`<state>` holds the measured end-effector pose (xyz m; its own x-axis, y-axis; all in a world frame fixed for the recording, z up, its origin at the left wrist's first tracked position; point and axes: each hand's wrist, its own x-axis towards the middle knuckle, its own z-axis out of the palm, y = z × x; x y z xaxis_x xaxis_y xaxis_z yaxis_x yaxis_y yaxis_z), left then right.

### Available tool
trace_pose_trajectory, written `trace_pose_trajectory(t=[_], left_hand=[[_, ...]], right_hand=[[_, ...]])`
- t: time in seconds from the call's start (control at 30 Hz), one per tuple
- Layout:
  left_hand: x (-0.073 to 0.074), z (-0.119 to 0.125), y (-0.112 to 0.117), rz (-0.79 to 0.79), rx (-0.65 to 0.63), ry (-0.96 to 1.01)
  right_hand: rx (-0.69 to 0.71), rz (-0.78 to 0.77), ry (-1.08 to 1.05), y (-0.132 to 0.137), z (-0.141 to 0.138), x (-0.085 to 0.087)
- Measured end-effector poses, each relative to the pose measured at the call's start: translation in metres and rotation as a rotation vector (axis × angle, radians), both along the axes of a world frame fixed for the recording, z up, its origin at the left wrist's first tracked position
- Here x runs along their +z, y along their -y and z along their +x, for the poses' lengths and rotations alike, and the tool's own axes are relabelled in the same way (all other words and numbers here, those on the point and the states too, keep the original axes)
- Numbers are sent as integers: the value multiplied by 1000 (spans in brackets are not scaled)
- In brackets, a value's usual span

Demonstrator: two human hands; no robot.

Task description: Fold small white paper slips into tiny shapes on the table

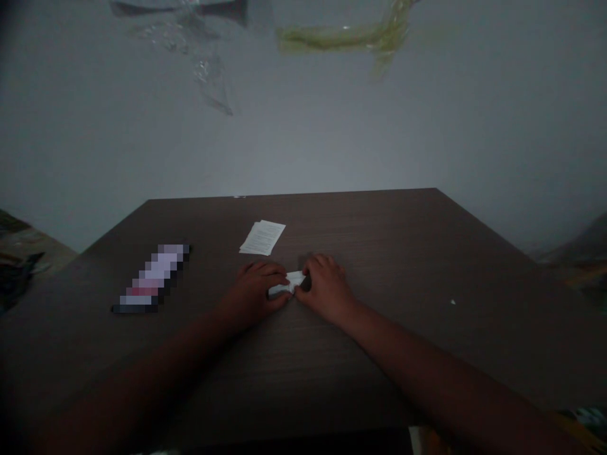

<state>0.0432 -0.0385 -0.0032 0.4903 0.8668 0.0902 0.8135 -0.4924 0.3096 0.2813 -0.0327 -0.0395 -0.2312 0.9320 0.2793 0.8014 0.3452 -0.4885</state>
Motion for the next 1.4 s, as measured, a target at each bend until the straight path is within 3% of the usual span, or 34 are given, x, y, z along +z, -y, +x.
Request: trace_pose_trajectory(t=[0.2, 0.57, 0.87, 1.4], left_hand=[[3, 2, 1, -41, -4, -23], [11, 0, 5, 7, -98, -77], [8, -4, 4, 12, -253, -137], [12, -6, 7, -47, -245, -108]], right_hand=[[-111, -68, -13, -14, 0, 0], [-143, -52, -30, -24, 0, -3], [13, -100, 27, -22, 14, 12], [164, -104, 134, 1, 17, 21]])
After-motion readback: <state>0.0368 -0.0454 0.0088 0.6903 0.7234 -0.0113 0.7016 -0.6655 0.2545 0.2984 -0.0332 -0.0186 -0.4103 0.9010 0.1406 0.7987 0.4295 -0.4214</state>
